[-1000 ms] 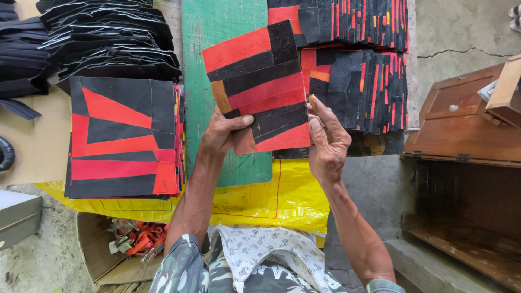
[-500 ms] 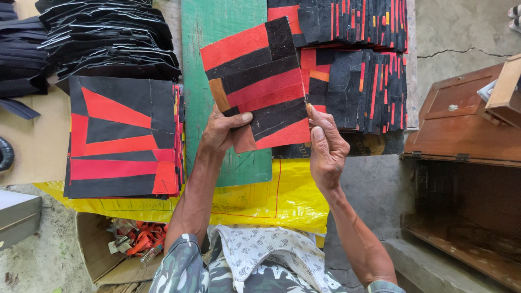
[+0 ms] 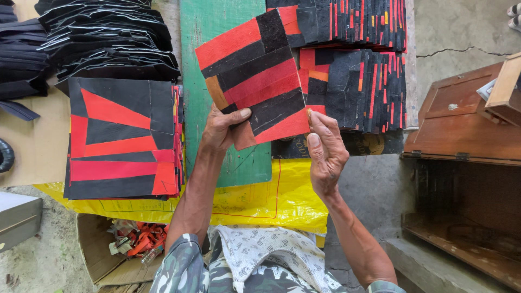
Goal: The person picks up cut red and black foam pieces one at a time, applies glue from a small jar to their edges, presses the pieces together, and stacks the assembled pieces into piles on the workbench. They occasionally reach into a pile of black foam strips to select the next piece and reposition finished stacks.
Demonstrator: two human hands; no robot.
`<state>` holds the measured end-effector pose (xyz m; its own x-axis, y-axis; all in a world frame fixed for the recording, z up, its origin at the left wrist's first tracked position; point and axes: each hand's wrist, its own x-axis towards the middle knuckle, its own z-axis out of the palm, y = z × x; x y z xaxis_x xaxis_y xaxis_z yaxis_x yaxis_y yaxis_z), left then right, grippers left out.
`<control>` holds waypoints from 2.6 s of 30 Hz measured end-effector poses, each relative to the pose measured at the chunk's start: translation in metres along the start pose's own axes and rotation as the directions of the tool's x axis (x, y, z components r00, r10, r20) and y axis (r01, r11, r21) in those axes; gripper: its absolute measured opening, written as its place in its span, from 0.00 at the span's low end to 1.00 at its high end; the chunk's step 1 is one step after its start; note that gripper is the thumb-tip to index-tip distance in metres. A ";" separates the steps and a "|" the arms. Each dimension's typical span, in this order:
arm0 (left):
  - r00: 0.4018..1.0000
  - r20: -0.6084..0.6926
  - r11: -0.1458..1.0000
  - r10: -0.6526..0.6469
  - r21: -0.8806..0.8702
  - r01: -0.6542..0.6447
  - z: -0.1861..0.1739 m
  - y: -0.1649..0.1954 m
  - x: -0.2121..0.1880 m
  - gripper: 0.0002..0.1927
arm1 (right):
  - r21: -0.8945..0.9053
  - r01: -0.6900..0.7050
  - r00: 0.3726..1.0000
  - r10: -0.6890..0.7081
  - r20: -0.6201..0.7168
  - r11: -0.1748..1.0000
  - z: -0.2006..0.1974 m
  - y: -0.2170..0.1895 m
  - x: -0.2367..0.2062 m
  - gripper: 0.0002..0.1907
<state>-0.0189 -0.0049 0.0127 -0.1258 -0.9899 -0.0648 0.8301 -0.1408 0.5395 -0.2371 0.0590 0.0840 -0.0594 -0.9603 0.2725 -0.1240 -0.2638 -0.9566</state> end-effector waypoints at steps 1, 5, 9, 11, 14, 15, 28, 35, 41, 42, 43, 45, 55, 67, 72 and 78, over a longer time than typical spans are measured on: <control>1.000 0.005 1.000 0.006 0.004 -0.006 0.000 0.000 0.000 0.34 | -0.023 0.068 0.998 -0.067 0.017 0.997 0.001 -0.001 0.001 0.18; 1.000 0.020 1.000 0.001 -0.008 -0.001 0.001 0.000 -0.001 0.35 | -0.139 0.134 0.991 -0.130 0.042 0.981 0.002 -0.005 0.005 0.18; 0.999 -0.001 0.999 0.042 -0.002 -0.042 0.003 0.002 -0.001 0.36 | -0.231 0.206 0.979 -0.200 0.049 0.951 0.002 -0.005 0.005 0.18; 0.999 -0.002 0.999 0.041 0.006 -0.041 0.003 0.003 -0.001 0.35 | -0.265 0.244 0.970 -0.238 0.054 0.933 0.001 -0.005 0.004 0.17; 0.999 -0.012 0.999 0.046 -0.006 -0.046 0.002 0.001 0.001 0.34 | -0.299 0.287 0.957 -0.282 0.062 0.910 0.001 -0.004 0.005 0.17; 0.999 -0.017 0.999 0.050 -0.014 -0.050 0.001 0.000 0.001 0.34 | -0.311 0.302 0.953 -0.296 0.066 0.901 0.001 -0.004 0.005 0.17; 0.999 -0.029 0.988 0.028 -0.151 -0.032 -0.002 -0.002 0.001 0.38 | -0.142 0.256 0.966 -0.247 0.074 0.956 -0.007 -0.013 0.003 0.23; 0.999 -0.009 0.989 0.035 -0.145 -0.036 0.009 0.000 0.001 0.41 | -0.028 0.260 0.950 -0.250 0.186 0.965 -0.007 -0.002 0.007 0.28; 0.994 0.038 0.982 -0.100 -0.156 0.104 0.014 -0.005 -0.002 0.38 | -0.225 0.321 0.926 -0.255 0.277 0.920 -0.021 0.008 0.029 0.30; 0.991 0.047 0.976 -0.122 -0.175 0.129 0.015 -0.007 -0.003 0.38 | -0.270 0.353 0.917 -0.275 0.288 0.896 -0.023 0.008 0.033 0.30; 0.987 0.057 0.968 -0.150 -0.195 0.158 0.016 -0.010 -0.004 0.39 | -0.314 0.385 0.908 -0.295 0.298 0.868 -0.027 0.007 0.038 0.29; 0.976 0.084 0.949 -0.201 -0.232 0.216 0.017 -0.017 -0.001 0.41 | -0.389 0.466 0.876 -0.352 0.330 0.795 -0.034 0.006 0.050 0.28; 0.925 0.249 0.902 -0.287 0.395 0.174 0.044 0.009 0.082 0.25 | -0.656 0.198 0.950 -0.309 -0.056 0.728 -0.135 -0.001 0.120 0.29; 0.856 0.430 0.533 0.288 0.671 -0.516 0.068 0.015 0.358 0.15 | 0.211 0.212 0.954 -0.155 -0.258 0.954 -0.189 0.011 0.089 0.31; 0.890 0.315 0.743 0.330 0.495 -0.450 0.058 -0.041 0.445 0.31 | 0.083 0.083 0.952 -0.054 -0.300 0.993 -0.151 0.050 0.078 0.31; 0.879 0.292 0.629 0.376 0.617 -0.474 0.057 -0.111 0.512 0.34 | -0.067 -0.030 0.948 0.007 -0.318 0.997 -0.117 0.083 0.054 0.32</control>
<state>-0.2062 -0.4949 -0.0329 0.0433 -0.9193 0.3911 0.2464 0.3892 0.8876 -0.3667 -0.0043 0.0311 -0.3724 -0.8833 0.2849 -0.1886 -0.2286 -0.9551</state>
